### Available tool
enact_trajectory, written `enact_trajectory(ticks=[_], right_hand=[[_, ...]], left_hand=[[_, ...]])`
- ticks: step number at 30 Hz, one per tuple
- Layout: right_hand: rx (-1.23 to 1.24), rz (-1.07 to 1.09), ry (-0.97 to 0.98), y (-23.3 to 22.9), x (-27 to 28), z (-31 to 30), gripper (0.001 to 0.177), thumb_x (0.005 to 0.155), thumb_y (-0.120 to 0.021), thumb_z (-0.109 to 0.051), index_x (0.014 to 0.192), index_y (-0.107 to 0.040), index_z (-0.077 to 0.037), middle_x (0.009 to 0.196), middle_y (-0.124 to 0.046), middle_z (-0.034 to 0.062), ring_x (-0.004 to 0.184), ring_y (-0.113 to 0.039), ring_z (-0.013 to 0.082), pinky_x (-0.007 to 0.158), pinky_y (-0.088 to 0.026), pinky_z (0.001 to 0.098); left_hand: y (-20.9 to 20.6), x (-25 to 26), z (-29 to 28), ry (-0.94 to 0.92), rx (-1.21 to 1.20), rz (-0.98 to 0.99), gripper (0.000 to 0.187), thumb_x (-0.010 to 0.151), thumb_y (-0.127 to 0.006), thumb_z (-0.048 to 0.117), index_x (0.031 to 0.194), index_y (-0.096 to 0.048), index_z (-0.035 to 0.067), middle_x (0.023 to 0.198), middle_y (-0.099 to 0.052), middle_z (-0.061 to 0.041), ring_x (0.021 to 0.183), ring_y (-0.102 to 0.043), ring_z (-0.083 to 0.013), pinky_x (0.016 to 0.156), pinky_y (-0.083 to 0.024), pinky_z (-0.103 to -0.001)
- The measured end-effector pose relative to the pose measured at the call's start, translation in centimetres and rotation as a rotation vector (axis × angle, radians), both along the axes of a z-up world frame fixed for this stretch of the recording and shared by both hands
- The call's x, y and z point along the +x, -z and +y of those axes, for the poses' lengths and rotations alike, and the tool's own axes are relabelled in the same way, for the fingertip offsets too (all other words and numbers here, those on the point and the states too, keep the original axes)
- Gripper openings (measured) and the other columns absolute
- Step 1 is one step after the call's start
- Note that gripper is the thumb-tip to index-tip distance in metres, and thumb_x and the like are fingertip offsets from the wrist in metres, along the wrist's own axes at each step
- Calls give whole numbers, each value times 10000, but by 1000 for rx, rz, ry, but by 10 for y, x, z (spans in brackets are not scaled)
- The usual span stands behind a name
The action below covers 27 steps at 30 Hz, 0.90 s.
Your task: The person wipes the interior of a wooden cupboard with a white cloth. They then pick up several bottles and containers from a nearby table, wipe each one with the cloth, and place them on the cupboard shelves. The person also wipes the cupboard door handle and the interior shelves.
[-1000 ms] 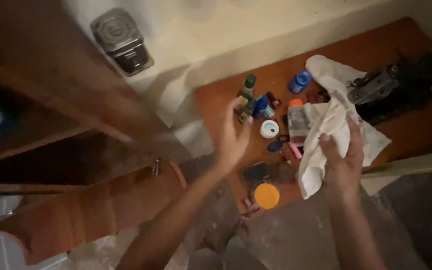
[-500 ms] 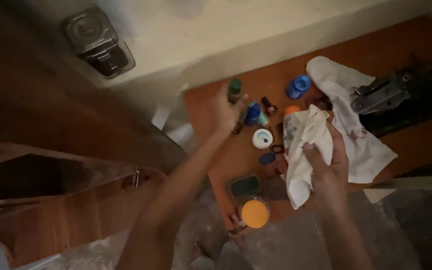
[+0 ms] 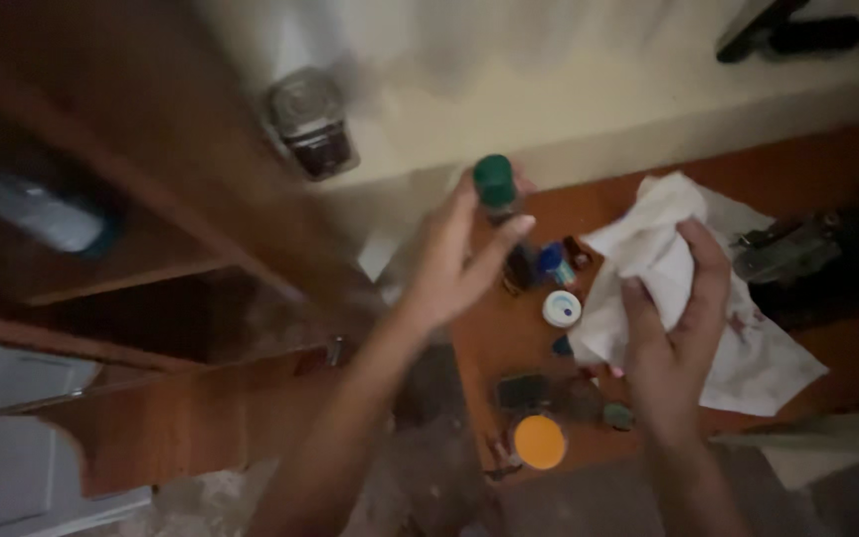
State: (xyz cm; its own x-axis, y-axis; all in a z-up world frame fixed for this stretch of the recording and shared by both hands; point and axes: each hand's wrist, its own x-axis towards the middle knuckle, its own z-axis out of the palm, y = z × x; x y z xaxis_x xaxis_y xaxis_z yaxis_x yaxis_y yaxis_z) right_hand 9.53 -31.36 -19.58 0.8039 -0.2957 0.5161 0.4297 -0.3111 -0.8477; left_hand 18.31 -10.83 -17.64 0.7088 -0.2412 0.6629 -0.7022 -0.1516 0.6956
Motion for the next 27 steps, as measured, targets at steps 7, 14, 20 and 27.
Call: enact_trajectory(ticks=[7,14,20,27], right_hand=[[-293,-254,-245,-35,-31,89,530,1106,-401,-198,1583,-314,15,1643,-307,303,1538,-338,440,1274,-271,510],[-608,-524,-282,-89,-85,138,514,1111,-446,-254,1541,-355,13,1625,-145,355,1528,-259,521,1264,-265,537],[-411,-408,-228,-111,-104,169,533,1103,-458,-94,1613,-358,29,1690,-226,346,1545,-314,505,1315,-281,533],[-778,-471,-375,-44,-157,170,434,882,-697,-115,1302,-614,-46,1501,-363,395,1322,-472,551,1049,-436,502]], left_hand=[[-64,-91,-4,-22,-425,180,458,1119,-496,393,1402,-473,35,1167,-569,-51,1043,-539,-156,957,-470,-273],[-95,-138,46,305,-760,438,456,1104,-511,336,1453,-449,49,1349,-549,-61,1238,-534,-154,1083,-430,-300],[-110,-154,69,276,-740,332,515,1063,-515,387,1444,-464,44,1328,-578,-69,1211,-557,-152,1060,-460,-328],[-132,-181,119,351,-788,335,512,1118,-532,418,1372,-570,-25,1252,-643,-64,1105,-583,-112,956,-500,-252]])
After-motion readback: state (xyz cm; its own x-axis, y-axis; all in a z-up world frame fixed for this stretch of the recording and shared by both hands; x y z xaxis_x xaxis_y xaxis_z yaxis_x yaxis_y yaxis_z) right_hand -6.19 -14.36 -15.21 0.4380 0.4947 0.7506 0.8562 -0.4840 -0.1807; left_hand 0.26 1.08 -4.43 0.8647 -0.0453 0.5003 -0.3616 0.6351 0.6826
